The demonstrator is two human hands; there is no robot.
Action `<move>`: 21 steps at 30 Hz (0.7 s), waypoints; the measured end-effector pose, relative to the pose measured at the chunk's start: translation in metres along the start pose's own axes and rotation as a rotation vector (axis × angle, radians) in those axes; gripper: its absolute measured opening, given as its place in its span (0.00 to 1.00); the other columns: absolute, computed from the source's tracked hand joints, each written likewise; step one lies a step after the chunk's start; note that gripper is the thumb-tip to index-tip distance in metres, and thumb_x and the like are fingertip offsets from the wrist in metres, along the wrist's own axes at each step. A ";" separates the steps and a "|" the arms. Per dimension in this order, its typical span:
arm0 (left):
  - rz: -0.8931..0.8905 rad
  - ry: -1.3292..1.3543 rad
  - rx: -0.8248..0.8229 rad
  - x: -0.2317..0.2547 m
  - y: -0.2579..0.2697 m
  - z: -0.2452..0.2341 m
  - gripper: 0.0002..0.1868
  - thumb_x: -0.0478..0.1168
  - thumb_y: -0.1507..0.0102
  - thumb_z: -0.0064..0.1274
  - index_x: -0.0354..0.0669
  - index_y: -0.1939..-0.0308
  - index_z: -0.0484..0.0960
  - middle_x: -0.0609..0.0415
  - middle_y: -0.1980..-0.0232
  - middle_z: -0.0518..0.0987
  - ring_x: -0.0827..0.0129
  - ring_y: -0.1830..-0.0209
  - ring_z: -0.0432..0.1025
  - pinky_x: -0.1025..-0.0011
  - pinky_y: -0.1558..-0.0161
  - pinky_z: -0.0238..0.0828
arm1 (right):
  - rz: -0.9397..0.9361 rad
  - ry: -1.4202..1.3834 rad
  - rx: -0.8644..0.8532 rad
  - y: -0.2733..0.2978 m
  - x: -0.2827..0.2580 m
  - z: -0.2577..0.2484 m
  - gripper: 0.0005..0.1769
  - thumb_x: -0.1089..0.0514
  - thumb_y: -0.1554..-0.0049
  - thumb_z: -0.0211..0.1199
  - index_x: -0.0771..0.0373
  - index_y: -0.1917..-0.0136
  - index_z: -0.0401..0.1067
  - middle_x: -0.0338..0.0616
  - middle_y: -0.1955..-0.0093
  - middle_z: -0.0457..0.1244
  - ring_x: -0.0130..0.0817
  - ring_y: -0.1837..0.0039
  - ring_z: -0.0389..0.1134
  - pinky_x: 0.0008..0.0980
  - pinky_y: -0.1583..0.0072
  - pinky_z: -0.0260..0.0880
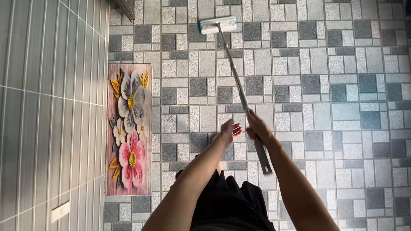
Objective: The recorder mops the floor in a balcony area and then washes the mop pad under a faucet.
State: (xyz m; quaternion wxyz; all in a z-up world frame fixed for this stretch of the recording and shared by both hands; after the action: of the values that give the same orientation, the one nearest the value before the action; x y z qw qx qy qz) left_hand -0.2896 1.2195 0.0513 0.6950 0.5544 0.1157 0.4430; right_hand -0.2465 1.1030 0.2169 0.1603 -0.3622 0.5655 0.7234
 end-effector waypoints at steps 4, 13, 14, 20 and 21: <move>-0.013 -0.136 0.009 -0.056 0.029 -0.010 0.18 0.49 0.27 0.40 0.37 0.47 0.72 0.46 0.55 0.78 0.58 0.57 0.76 0.58 0.51 0.81 | 0.173 -0.009 0.064 0.120 0.087 0.009 0.36 0.41 0.36 0.49 0.34 0.17 0.45 0.37 0.74 0.54 0.23 0.76 0.50 0.26 0.73 0.52; -0.240 -0.318 0.016 -0.239 0.076 -0.107 0.17 0.51 0.28 0.44 0.40 0.52 0.72 0.52 0.63 0.75 0.61 0.61 0.75 0.55 0.59 0.80 | 0.399 -0.050 0.092 0.349 0.237 0.049 0.34 0.39 0.35 0.50 0.31 0.18 0.48 0.34 0.75 0.48 0.24 0.76 0.47 0.28 0.75 0.49; -0.244 -0.317 0.012 -0.248 0.097 -0.111 0.17 0.51 0.28 0.44 0.40 0.52 0.72 0.52 0.63 0.75 0.61 0.61 0.75 0.55 0.59 0.80 | 0.401 -0.049 0.097 0.366 0.260 0.044 0.34 0.39 0.35 0.50 0.31 0.18 0.48 0.34 0.75 0.48 0.24 0.76 0.47 0.28 0.75 0.49; -0.476 -0.399 -0.054 -0.299 0.155 -0.128 0.15 0.41 0.25 0.38 0.35 0.38 0.63 0.44 0.58 0.76 0.50 0.64 0.81 0.57 0.57 0.88 | 0.246 -0.003 0.006 0.398 0.364 0.012 0.34 0.52 0.37 0.49 0.41 0.18 0.50 0.35 0.77 0.49 0.27 0.77 0.52 0.32 0.76 0.52; -0.470 -0.458 -0.072 -0.297 0.158 -0.127 0.16 0.43 0.26 0.36 0.41 0.36 0.63 0.47 0.58 0.76 0.53 0.65 0.81 0.54 0.59 0.87 | 0.307 -0.067 0.063 0.401 0.367 0.011 0.32 0.51 0.35 0.50 0.42 0.18 0.52 0.35 0.77 0.47 0.28 0.77 0.52 0.32 0.75 0.51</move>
State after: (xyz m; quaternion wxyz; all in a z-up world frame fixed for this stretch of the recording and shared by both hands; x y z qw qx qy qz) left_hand -0.6219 1.0822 0.0454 0.8053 0.5729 0.0655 0.1379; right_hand -0.7593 0.9238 0.2404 0.0781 -0.2419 0.6309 0.7330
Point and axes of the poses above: each hand's wrist, its own y-axis away from the middle knuckle, its own z-axis out of the palm, x = y × z, the point moved 7 cm from there along -y, towards the middle knuckle
